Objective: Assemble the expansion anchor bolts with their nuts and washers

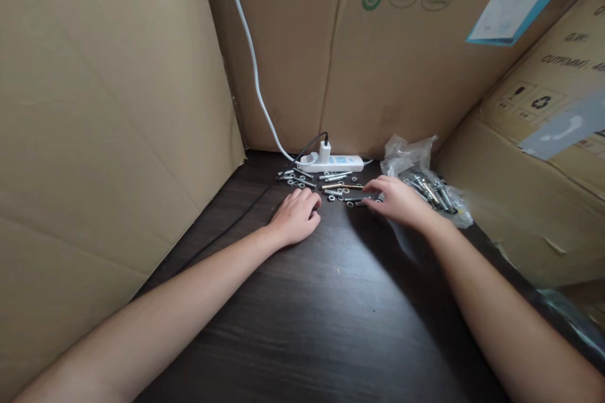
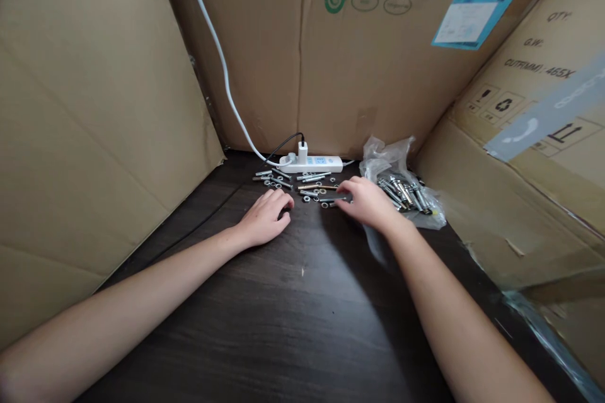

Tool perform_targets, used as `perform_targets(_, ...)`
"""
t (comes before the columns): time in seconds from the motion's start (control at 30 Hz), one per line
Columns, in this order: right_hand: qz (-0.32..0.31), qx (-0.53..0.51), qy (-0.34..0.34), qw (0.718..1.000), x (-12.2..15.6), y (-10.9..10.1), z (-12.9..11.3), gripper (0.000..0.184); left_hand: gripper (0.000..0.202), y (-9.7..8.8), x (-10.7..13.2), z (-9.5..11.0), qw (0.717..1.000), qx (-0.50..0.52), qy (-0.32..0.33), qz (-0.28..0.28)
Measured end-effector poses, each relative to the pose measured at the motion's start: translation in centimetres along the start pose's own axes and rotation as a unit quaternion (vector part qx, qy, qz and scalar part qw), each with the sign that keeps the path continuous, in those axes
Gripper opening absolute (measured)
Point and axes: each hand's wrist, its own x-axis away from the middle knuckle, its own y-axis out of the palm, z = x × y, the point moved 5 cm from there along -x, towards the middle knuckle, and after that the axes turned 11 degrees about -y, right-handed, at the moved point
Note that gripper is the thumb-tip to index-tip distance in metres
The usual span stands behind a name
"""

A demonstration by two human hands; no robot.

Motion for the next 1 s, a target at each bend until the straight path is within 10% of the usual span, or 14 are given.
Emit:
perform_targets(0.2, 0.072, -0.006, 0.064, 0.995, 1.2, -3.4, 2.7, 0.020, 0.014, -0.1, -0.1, 0.1, 1.000, 0.015, -0.005, -0.011)
perform_targets(0.5, -0.011, -0.041, -0.038, 0.998, 0.0, 1.8, -1.3, 0.012, 0.014, -0.1, -0.2, 0.2, 1.000, 0.009, 0.005, -0.012)
perform_targets(1.0, -0.171, -0.015, 0.164, 0.971, 3.8, -0.2, 6.0, 0.018, 0.012, 0.0, -0.1, 0.2, 1.000, 0.003, 0.013, -0.011)
